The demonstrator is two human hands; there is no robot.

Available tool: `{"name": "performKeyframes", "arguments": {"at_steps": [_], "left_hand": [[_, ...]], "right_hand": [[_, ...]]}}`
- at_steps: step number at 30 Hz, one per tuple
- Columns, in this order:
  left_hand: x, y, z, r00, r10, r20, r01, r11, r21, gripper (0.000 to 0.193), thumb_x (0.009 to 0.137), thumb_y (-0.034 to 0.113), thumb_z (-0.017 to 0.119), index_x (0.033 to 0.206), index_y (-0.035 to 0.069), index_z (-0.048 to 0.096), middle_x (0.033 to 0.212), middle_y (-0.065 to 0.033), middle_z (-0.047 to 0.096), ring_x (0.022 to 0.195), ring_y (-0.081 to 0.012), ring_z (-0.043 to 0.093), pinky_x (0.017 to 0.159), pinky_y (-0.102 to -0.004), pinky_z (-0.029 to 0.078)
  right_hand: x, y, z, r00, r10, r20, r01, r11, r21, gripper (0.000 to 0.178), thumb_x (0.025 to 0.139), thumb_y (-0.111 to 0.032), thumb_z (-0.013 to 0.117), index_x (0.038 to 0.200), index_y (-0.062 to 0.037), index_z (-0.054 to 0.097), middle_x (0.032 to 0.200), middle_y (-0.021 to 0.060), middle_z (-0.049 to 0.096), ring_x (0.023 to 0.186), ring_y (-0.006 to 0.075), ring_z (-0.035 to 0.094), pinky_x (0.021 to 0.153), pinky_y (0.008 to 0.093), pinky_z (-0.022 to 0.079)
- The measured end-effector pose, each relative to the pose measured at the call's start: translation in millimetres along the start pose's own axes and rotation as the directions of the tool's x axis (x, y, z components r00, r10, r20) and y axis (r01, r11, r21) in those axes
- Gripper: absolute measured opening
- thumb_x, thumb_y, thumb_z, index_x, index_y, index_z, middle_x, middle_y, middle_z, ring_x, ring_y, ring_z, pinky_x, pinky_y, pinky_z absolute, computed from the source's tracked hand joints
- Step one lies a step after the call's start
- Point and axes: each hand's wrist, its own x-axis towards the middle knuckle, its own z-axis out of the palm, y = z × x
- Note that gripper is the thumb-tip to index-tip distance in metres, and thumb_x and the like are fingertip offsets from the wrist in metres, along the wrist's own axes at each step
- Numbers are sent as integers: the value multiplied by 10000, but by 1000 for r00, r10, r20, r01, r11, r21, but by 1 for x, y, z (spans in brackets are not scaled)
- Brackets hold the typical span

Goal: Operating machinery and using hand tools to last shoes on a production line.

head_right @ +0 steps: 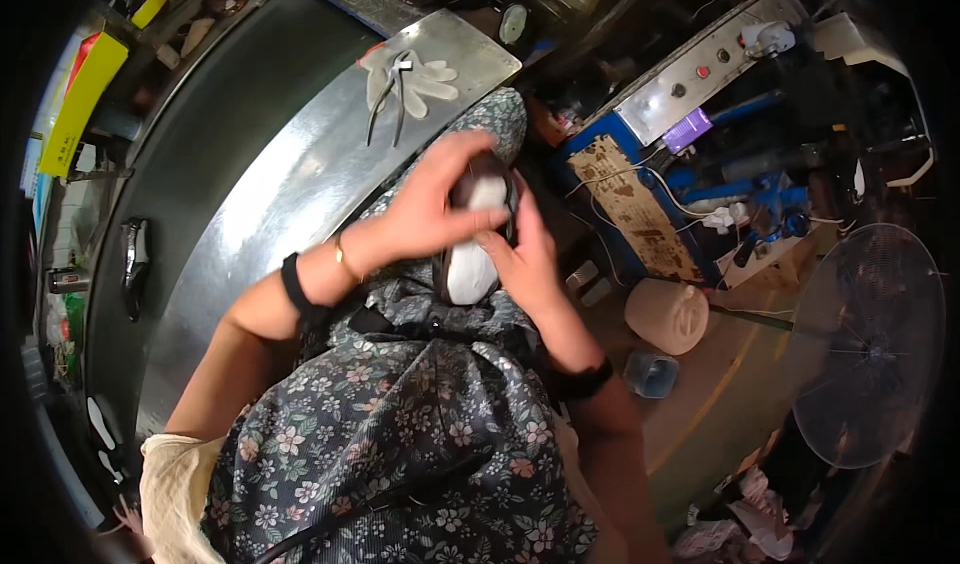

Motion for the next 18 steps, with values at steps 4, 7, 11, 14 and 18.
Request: {"name": "performKeyframes", "arguments": {"at_steps": [4,7,11,14,18], "left_hand": [[12,-59,-6,787,-566,247,614,760,-215,484,822,176,721,1246,22,545,1085,-72,630,975,-150,575,862,-298,472],[1,-71,-12,611,-713,345,781,468,-414,478,857,176,704,1285,53,531,1081,-62,629,988,-145,575,879,-292,470],[-21,-69,-10,681,-657,324,730,577,-366,489,885,188,698,1306,47,495,1080,-62,619,985,-147,573,874,-286,474],[-20,-71,-4,655,-664,359,746,494,-447,482,888,174,694,1304,45,488,1067,-55,618,969,-138,569,857,-279,475],[-8,-76,2,603,-693,396,796,491,-354,484,884,157,694,1304,39,484,1036,-41,623,928,-121,570,823,-267,480]], "right_hand": [[18,52,8,958,284,33,-265,924,-275,238,949,-143,583,1123,11,634,942,90,703,891,117,618,805,317,493],[34,68,3,869,375,323,-474,817,328,378,1001,-329,516,1123,5,645,980,21,688,853,123,630,759,268,489],[37,79,23,689,655,310,-724,630,280,595,1021,-507,355,1292,-20,563,1217,137,621,1126,218,569,948,318,443],[27,77,41,739,631,237,-660,748,65,624,1039,-484,262,1249,8,583,1108,222,667,1073,355,617,940,382,462],[37,58,39,937,332,108,-238,833,-500,485,1029,-363,346,1077,15,646,943,224,692,891,391,674,790,415,536]]}}
